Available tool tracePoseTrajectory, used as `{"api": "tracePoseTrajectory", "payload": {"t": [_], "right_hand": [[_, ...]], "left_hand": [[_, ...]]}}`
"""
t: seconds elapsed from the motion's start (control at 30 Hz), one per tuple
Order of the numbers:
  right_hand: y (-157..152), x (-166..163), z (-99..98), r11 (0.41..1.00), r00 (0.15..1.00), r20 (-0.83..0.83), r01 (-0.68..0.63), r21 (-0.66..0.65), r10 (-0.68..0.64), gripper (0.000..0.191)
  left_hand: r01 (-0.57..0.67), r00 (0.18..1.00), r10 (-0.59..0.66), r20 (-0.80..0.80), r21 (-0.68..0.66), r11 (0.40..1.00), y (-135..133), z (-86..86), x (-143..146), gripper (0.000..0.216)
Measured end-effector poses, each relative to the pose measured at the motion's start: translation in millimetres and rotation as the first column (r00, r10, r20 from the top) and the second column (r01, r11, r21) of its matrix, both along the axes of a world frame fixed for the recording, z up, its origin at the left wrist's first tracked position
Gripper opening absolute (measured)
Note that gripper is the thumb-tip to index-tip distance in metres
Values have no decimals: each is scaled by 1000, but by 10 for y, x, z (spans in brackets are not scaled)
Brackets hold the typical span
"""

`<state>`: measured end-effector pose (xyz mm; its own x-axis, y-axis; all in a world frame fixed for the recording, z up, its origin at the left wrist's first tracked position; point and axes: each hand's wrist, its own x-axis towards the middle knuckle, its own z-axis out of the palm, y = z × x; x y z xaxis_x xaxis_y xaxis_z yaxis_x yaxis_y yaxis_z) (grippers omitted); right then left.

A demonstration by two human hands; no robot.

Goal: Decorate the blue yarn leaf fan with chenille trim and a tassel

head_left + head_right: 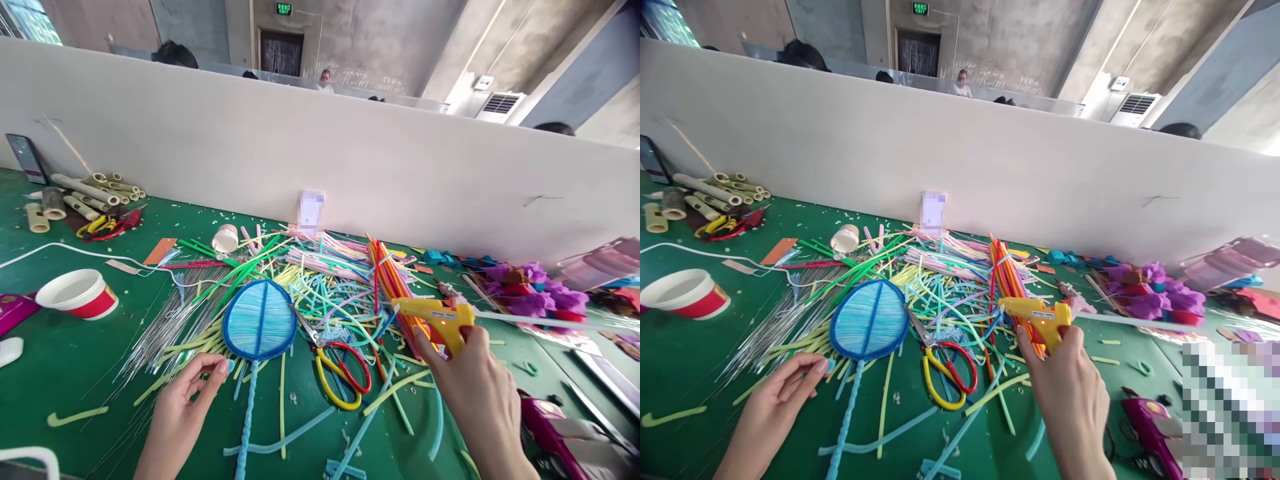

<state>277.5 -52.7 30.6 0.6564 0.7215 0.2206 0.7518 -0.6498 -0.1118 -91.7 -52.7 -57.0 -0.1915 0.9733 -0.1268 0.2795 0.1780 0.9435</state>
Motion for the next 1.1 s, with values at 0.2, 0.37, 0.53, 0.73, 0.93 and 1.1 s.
{"api": "tracePoseTrajectory", "payload": {"t": [0.2,0.37,0.53,0.73,0.93,1.1], "right_hand": [[13,-630,-285,916,937,-77,-312,253,341,39],[9,-1155,-705,731,761,16,-630,263,649,24],[32,-1290,-911,648,690,74,-707,283,720,20],[45,-1284,-962,618,660,76,-733,285,747,19],[63,-1284,-954,591,635,72,-750,298,769,17],[76,-1276,-966,571,620,79,-759,313,781,16]], "left_hand": [[51,997,-50,-67,11,999,-16,-140,-33,41],[44,999,-45,30,36,998,-86,-130,-28,34],[82,997,-83,9,50,995,-69,-43,-6,28],[142,989,-140,-56,33,989,-44,-63,-24,27],[147,982,-143,-120,23,989,-28,-99,-25,27],[139,980,-133,-147,31,990,-17,-122,-25,28]]}}
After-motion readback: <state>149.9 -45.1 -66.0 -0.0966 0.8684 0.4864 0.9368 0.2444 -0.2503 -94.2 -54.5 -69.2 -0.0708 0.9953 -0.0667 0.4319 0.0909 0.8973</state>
